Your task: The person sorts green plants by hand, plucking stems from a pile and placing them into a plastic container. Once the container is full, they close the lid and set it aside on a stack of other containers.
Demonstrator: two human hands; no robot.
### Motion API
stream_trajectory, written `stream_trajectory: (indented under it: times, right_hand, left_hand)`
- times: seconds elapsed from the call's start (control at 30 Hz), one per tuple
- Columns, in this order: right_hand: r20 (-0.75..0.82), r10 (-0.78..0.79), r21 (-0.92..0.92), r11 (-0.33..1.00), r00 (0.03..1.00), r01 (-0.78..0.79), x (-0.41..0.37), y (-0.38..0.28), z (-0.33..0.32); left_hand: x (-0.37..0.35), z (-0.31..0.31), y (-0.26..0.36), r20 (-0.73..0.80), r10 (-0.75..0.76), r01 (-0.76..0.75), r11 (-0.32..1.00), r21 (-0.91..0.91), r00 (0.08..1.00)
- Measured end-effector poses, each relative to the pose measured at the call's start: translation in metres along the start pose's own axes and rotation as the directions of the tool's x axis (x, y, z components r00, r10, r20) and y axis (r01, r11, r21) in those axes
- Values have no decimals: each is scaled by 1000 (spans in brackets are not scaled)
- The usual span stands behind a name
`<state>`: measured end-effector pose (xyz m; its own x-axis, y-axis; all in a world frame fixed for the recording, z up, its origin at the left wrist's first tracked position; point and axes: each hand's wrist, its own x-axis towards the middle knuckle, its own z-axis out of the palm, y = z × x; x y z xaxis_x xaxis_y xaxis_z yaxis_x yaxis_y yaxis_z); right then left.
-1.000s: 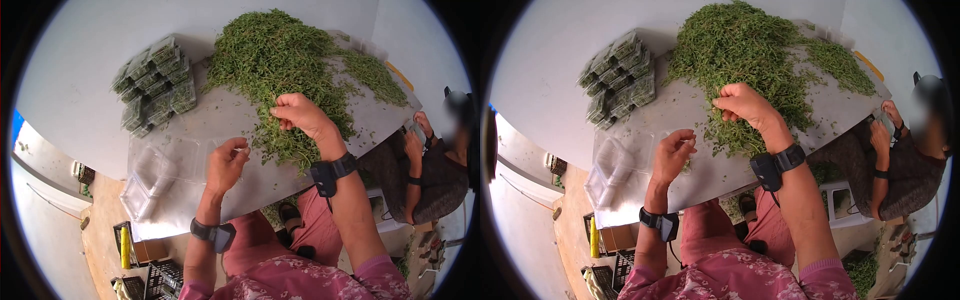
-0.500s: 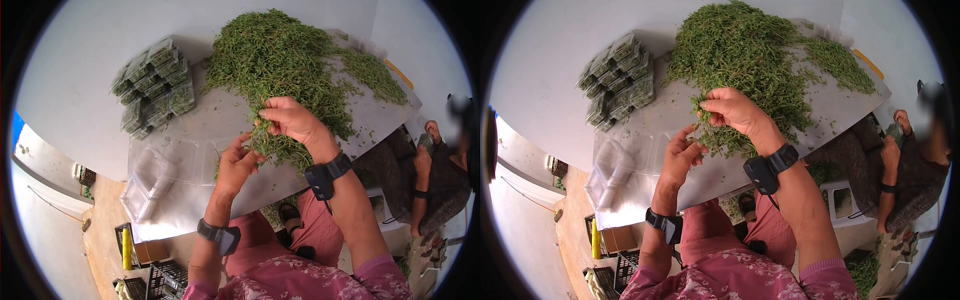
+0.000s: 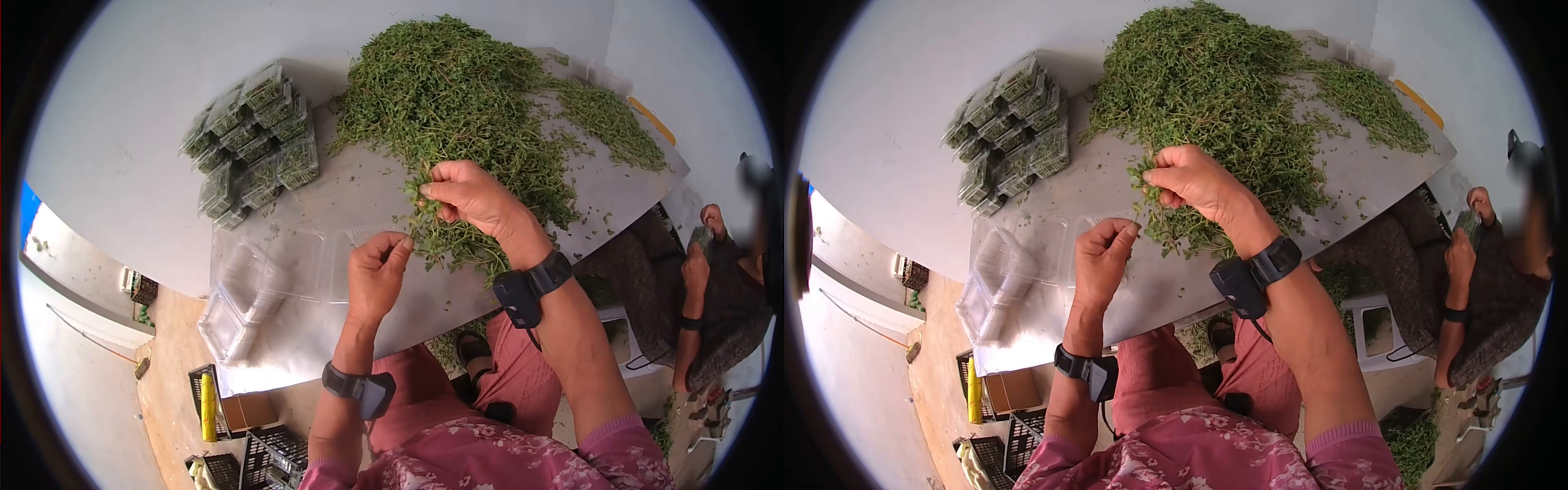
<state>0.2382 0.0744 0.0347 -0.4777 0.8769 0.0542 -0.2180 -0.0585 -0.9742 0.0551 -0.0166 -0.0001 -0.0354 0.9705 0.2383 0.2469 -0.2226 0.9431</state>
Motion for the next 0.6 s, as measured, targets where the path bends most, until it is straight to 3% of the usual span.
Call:
stream_trajectory:
  times: [0.3, 0.6]
  right_hand:
    - [-6, 136, 105, 985, 991, -134, 1, 3, 0]
    - [-13, 182, 211, 962, 983, -176, 1, 3, 8]
  left_hand:
    - [-7, -3, 14, 120, 45, -53, 996, 67, 992]
    - [-10, -12, 21, 190, 37, -34, 999, -18, 981]
